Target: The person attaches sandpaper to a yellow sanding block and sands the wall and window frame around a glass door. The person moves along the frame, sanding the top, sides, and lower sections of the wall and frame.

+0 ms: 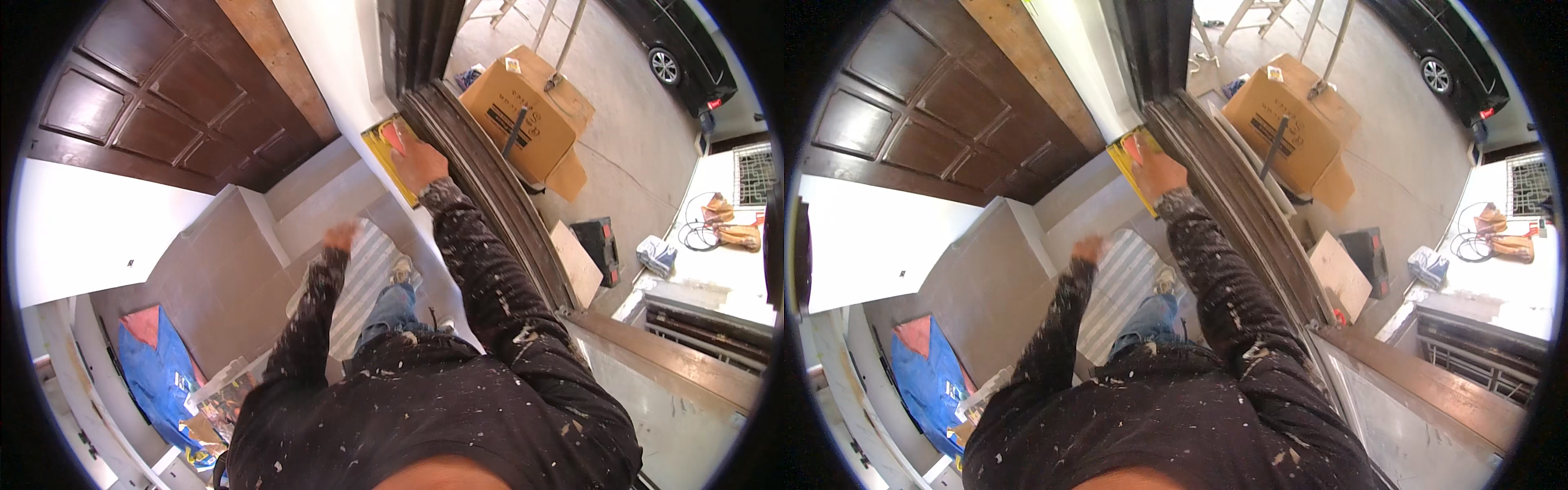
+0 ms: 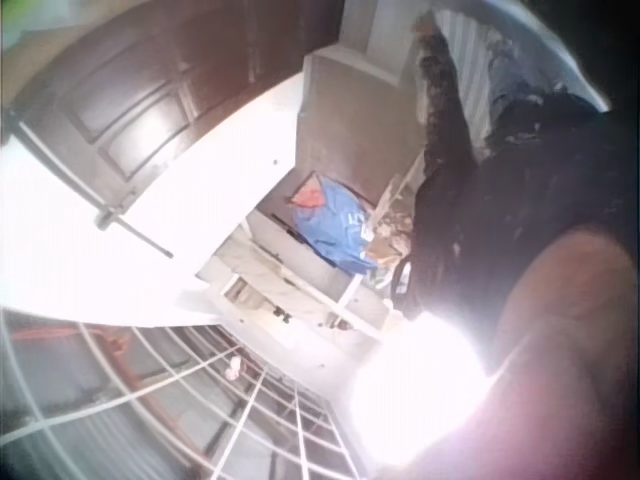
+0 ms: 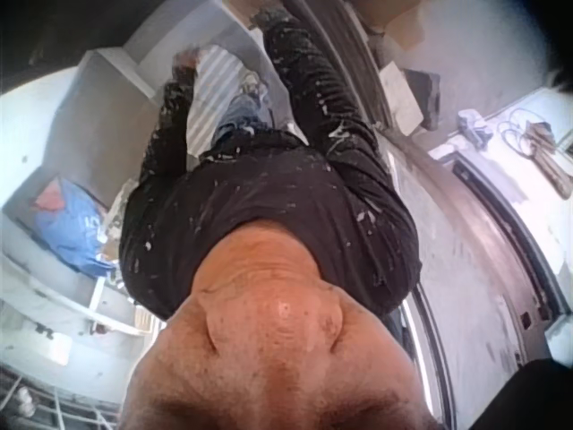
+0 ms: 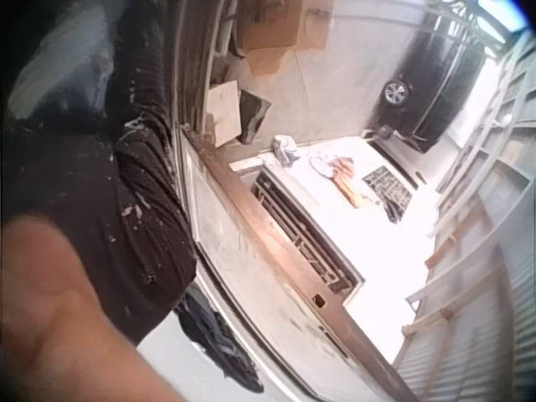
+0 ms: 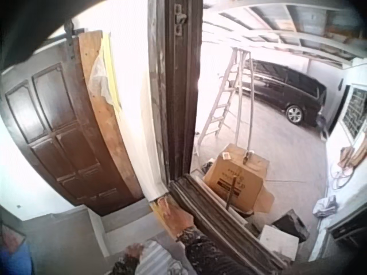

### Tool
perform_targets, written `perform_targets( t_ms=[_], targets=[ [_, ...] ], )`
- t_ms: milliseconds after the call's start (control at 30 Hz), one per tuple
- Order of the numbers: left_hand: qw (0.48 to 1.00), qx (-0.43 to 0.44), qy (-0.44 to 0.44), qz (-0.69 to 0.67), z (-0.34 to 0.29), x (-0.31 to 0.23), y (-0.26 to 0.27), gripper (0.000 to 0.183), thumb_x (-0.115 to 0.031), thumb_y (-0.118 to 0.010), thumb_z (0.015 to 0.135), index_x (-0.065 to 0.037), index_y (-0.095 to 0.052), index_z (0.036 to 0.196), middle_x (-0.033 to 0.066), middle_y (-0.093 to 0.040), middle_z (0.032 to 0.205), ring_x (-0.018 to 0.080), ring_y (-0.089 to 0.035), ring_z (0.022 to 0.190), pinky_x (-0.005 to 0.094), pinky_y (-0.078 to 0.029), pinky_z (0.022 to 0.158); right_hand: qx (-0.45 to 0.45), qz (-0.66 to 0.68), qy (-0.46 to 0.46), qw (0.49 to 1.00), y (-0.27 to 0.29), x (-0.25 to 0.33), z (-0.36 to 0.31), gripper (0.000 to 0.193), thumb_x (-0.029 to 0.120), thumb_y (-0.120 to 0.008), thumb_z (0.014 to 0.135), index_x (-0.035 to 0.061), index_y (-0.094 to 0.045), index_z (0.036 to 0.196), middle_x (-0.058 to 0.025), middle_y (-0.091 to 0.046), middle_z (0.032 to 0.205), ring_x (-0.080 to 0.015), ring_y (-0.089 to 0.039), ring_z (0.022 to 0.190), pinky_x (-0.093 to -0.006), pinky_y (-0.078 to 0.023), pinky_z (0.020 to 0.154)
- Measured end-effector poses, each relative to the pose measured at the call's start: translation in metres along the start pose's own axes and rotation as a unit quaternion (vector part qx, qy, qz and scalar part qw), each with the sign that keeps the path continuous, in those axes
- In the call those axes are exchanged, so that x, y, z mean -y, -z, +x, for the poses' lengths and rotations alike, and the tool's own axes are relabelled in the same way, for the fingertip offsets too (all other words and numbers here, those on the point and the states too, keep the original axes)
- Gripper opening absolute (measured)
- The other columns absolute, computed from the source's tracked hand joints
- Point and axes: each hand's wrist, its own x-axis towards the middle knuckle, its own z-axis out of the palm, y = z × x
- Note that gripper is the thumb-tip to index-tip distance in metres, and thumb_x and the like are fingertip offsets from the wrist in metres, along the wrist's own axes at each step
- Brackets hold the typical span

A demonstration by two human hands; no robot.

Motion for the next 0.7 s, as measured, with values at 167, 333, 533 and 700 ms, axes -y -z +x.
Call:
perform_targets(
  t_ms=[167,333,533,700],
  targets=[
    [0.933,-0.167,0.149,-0.283,0.156,-0.051,0.089,0.043,-0.03,-0.054,0.092,0.0,-0.059,0.123,0.0231,-0.059,0.125,0.0406,-0.054,0.118,0.044,-0.041,0.102,-0.028,-0.017,0.02,0.999,0.024,-0.065,-0.147,0.058,0.035,-0.054,0.09,0.0241,-0.036,0.145,-0.0209,-0.065,0.083,-0.0401,-0.064,0.074,-0.0514,-0.05,0.067],
    [0.992,-0.045,0.078,-0.086,0.209,-0.129,0.102,0.067,-0.046,-0.043,0.095,-0.001,-0.036,0.144,0.0181,-0.029,0.153,0.0357,-0.025,0.142,0.0516,-0.018,0.116,0.009,0.012,-0.02,1.0,0.063,-0.131,-0.309,0.06,0.026,-0.062,0.09,0.0183,-0.039,0.145,-0.0212,-0.063,0.113,-0.0378,-0.063,0.097,-0.0423,-0.053,0.079],
    [0.983,0.123,0.086,0.106,0.164,-0.232,0.105,0.075,-0.056,-0.031,0.096,-0.006,-0.022,0.151,0.0124,-0.018,0.159,0.0325,-0.012,0.147,0.0624,-0.006,0.114,-0.03,-0.03,0.017,0.999,0.101,-0.2,-0.491,0.059,0.025,-0.065,0.089,0.0053,-0.043,0.141,-0.0205,-0.062,0.12,-0.0345,-0.064,0.105,-0.0362,-0.054,0.084],
    [0.983,0.135,-0.119,0.025,0.01,-0.389,0.125,0.096,-0.069,-0.045,0.084,0.002,-0.027,0.147,0.0203,-0.025,0.154,0.0374,-0.025,0.142,0.0663,-0.005,0.112,-0.116,0.036,-0.019,0.992,0.122,-0.211,-0.585,0.06,0.02,-0.07,0.085,0.0035,-0.047,0.137,-0.0249,-0.061,0.119,-0.0379,-0.065,0.104,-0.0389,-0.056,0.081]
  ],
)
